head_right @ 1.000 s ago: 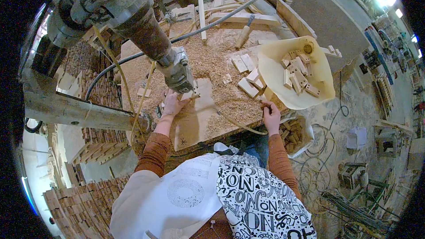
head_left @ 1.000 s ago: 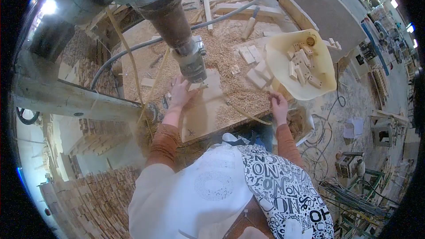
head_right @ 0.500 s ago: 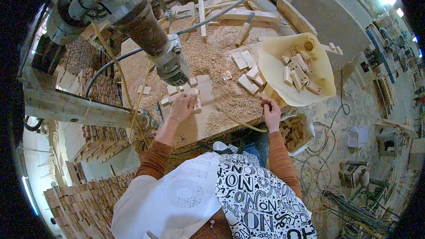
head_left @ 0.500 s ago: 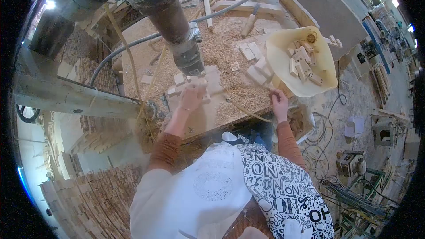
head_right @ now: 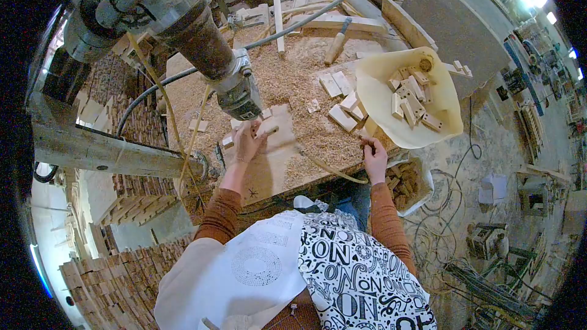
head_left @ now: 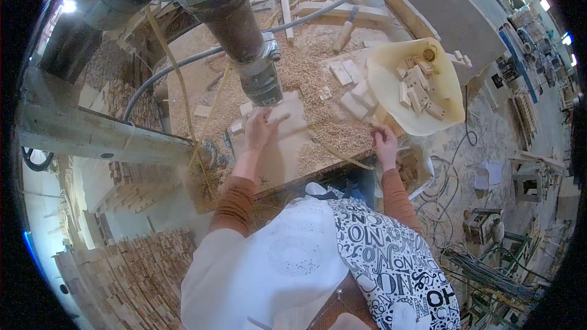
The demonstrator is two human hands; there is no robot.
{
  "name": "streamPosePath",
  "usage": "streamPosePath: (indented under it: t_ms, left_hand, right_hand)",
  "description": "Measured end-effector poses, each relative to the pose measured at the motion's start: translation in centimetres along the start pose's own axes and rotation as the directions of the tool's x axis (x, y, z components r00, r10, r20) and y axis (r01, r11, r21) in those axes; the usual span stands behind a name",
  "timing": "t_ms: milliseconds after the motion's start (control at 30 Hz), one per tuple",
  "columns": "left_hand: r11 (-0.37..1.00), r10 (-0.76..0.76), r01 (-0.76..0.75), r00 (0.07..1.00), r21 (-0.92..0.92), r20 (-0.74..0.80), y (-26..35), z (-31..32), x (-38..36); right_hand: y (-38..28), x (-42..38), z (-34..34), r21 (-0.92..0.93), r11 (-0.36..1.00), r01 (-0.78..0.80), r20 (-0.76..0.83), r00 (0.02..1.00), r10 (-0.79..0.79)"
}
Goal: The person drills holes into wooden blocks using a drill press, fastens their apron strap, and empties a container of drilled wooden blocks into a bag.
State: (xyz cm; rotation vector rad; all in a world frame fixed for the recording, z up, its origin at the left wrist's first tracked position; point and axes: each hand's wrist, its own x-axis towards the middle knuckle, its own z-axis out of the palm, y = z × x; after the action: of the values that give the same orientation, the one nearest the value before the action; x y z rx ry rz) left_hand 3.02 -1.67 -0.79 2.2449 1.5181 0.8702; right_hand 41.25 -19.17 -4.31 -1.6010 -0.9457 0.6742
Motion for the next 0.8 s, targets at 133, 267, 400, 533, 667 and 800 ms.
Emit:
streamPosePath:
  t_ms: [133, 267, 400, 533, 667, 800]
  left_hand:
    - [0.997, -0.023, 0.021, 0.999, 0.070, 0.032, 1.3, -1.1, 0.7]
    - [0.969, -0.007, -0.014, 0.996, 0.245, 0.084, 4.1, -3.2, 1.3]
    - [0.954, -0.088, 0.020, 0.972, 0.299, 0.218, 1.6, -2.8, 1.9]
    - [0.987, -0.143, 0.111, 0.935, 0.115, 0.325, -2.4, -2.2, 2.2]
    - [0.967, -0.047, -0.011, 0.974, 0.256, 0.223, -1.9, -3.6, 1.5]
    - [0.979, -0.045, -0.007, 0.968, 0.206, 0.247, -2.7, -3.1, 1.4]
  right_hand:
    - [-0.3, 0.0, 0.0, -0.073, 0.991, 0.108, -0.021, 0.994, -0.110]
    - [-1.0, -0.3, 0.0, 0.041, 0.997, -0.071, -0.001, 0.997, 0.072]
    - [-1.1, -0.1, 0.0, -0.019, 1.000, -0.014, -0.018, 1.000, 0.013]
    - [-1.6, -0.3, 0.1, -0.037, 0.999, -0.021, -0.026, 0.999, 0.020]
    - [-1.2, -0.2, 0.1, -0.047, 0.999, 0.005, -0.026, 1.000, -0.006]
    - [-1.4, -0.4, 0.1, 0.012, 1.000, -0.026, -0.007, 1.000, 0.026]
